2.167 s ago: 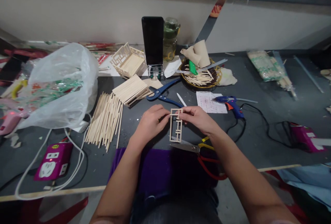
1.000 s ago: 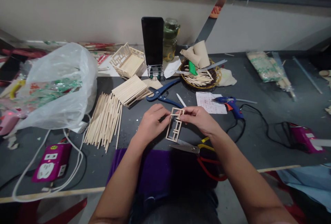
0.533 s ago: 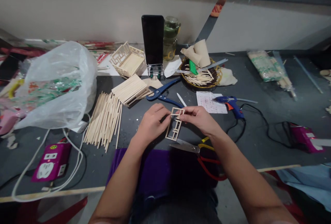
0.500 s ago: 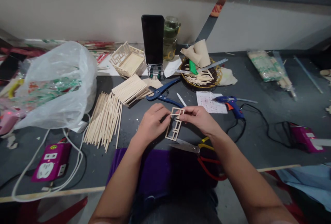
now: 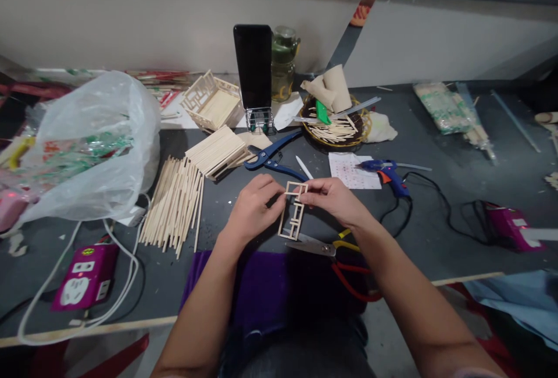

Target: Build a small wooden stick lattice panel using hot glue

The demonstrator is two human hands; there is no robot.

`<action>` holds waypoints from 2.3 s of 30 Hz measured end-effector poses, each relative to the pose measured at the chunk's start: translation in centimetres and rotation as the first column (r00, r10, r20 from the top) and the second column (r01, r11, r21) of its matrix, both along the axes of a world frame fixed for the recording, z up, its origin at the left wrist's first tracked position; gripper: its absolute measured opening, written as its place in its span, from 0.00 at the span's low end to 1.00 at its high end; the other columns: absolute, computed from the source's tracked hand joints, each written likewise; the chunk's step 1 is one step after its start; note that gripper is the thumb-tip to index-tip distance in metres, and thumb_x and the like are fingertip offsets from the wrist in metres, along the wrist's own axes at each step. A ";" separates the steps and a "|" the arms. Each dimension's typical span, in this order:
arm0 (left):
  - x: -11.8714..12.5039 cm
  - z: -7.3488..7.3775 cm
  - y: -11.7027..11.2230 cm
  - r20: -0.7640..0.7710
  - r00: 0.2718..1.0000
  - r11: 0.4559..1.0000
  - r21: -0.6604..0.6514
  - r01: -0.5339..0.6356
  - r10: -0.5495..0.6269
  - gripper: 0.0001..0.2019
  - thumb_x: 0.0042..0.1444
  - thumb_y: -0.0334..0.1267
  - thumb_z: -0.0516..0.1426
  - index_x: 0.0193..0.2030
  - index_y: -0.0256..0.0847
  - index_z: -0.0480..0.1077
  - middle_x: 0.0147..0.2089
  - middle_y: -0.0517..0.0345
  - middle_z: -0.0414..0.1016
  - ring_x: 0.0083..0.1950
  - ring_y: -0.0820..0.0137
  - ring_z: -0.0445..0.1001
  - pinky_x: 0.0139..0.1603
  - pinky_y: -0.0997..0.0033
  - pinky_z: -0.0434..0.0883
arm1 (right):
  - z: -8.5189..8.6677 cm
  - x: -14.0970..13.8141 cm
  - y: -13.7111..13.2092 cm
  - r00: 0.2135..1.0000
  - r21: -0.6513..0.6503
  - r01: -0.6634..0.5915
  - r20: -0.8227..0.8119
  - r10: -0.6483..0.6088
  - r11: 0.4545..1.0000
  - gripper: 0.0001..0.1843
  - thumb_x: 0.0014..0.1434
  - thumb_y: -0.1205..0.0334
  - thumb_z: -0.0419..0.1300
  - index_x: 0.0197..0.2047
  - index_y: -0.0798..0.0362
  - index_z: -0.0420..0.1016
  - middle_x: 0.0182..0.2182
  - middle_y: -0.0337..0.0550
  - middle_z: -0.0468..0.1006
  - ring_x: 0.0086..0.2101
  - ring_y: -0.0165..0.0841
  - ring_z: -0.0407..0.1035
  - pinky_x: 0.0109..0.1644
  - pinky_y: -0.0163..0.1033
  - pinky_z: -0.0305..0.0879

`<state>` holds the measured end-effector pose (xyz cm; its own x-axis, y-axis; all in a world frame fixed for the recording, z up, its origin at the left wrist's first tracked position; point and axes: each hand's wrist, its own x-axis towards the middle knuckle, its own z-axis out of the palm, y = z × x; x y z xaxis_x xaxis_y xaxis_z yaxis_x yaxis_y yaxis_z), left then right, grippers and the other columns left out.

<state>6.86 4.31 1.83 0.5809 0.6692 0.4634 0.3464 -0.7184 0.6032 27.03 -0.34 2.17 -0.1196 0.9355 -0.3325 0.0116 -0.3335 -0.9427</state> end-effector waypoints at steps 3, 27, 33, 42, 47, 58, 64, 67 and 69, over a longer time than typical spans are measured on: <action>0.0 0.1 0.0 -0.007 1.000 1.000 -0.002 0.007 -0.007 0.06 0.62 0.32 0.55 0.33 0.39 0.71 0.31 0.58 0.69 0.35 0.70 0.68 0.37 0.70 0.67 | 0.1 -0.1 0.0 1.000 -0.011 0.001 -0.018 -0.001 1.000 0.17 0.46 0.52 0.72 0.37 0.53 0.83 0.30 0.41 0.79 0.28 0.27 0.65 0.34 0.35 0.61; 0.1 0.1 0.0 -0.020 1.000 1.000 0.002 0.003 -0.003 0.07 0.62 0.32 0.55 0.32 0.39 0.70 0.30 0.58 0.68 0.34 0.70 0.67 0.37 0.70 0.65 | 0.1 -0.1 0.0 1.000 0.002 -0.007 -0.020 0.007 1.000 0.17 0.46 0.51 0.72 0.36 0.54 0.83 0.29 0.40 0.78 0.28 0.28 0.65 0.34 0.36 0.62; 0.1 0.2 0.0 -0.030 1.000 1.000 -0.015 0.003 -0.003 0.07 0.62 0.32 0.54 0.32 0.40 0.70 0.31 0.58 0.68 0.35 0.70 0.67 0.37 0.70 0.66 | 0.0 -0.1 0.0 0.999 -0.013 -0.003 -0.032 0.003 1.000 0.17 0.46 0.52 0.72 0.36 0.54 0.83 0.28 0.40 0.78 0.27 0.28 0.65 0.34 0.35 0.61; 0.1 0.1 0.0 -0.028 1.000 1.000 0.000 -0.001 0.001 0.07 0.61 0.32 0.55 0.32 0.40 0.70 0.30 0.59 0.68 0.34 0.70 0.67 0.37 0.70 0.66 | 0.0 -0.2 0.0 1.000 -0.012 -0.004 -0.014 0.004 1.000 0.18 0.46 0.51 0.72 0.37 0.55 0.83 0.30 0.41 0.79 0.28 0.28 0.65 0.34 0.35 0.61; 0.1 0.1 0.0 -0.028 1.000 1.000 0.003 -0.001 0.001 0.07 0.61 0.32 0.55 0.32 0.40 0.70 0.30 0.59 0.68 0.34 0.70 0.67 0.36 0.70 0.65 | 0.0 -0.2 0.0 0.999 -0.019 0.003 -0.034 -0.004 1.000 0.17 0.45 0.52 0.72 0.36 0.54 0.83 0.29 0.41 0.79 0.28 0.28 0.65 0.34 0.35 0.61; 0.1 0.1 0.0 -0.034 0.999 1.000 0.008 0.002 -0.002 0.07 0.61 0.31 0.55 0.32 0.40 0.70 0.30 0.59 0.68 0.35 0.70 0.67 0.37 0.70 0.66 | -0.1 -0.2 0.0 0.999 -0.006 -0.004 -0.041 0.004 1.000 0.15 0.46 0.54 0.72 0.35 0.53 0.83 0.29 0.40 0.79 0.28 0.27 0.65 0.34 0.35 0.62; 0.1 0.2 0.0 -0.054 0.999 1.000 0.001 0.001 -0.001 0.07 0.61 0.31 0.55 0.31 0.39 0.70 0.30 0.59 0.68 0.35 0.70 0.67 0.37 0.70 0.65 | -0.1 -0.2 0.0 0.999 -0.015 0.001 -0.045 -0.001 1.000 0.16 0.46 0.54 0.72 0.36 0.55 0.83 0.29 0.40 0.79 0.28 0.26 0.65 0.34 0.34 0.61; 0.1 0.3 0.0 -0.062 0.998 1.000 -0.015 0.007 -0.008 0.07 0.62 0.32 0.55 0.31 0.39 0.70 0.30 0.58 0.68 0.35 0.70 0.67 0.37 0.70 0.65 | -0.1 -0.2 0.0 0.999 -0.018 0.000 -0.043 0.000 1.000 0.17 0.45 0.54 0.72 0.36 0.56 0.83 0.28 0.39 0.78 0.27 0.26 0.64 0.34 0.34 0.60; 0.1 0.3 0.0 -0.067 0.998 1.000 -0.030 0.009 -0.011 0.08 0.62 0.32 0.54 0.31 0.40 0.70 0.30 0.58 0.68 0.35 0.70 0.67 0.37 0.70 0.65 | -0.2 -0.2 0.0 0.999 -0.021 -0.005 -0.046 0.004 1.000 0.16 0.46 0.54 0.72 0.36 0.56 0.82 0.28 0.38 0.78 0.27 0.25 0.64 0.34 0.33 0.59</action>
<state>6.91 4.30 2.11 0.6170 0.6759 0.4031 0.3798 -0.7043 0.5997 26.87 -0.31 1.99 -0.1395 0.9277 -0.3462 -0.0304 -0.3535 -0.9350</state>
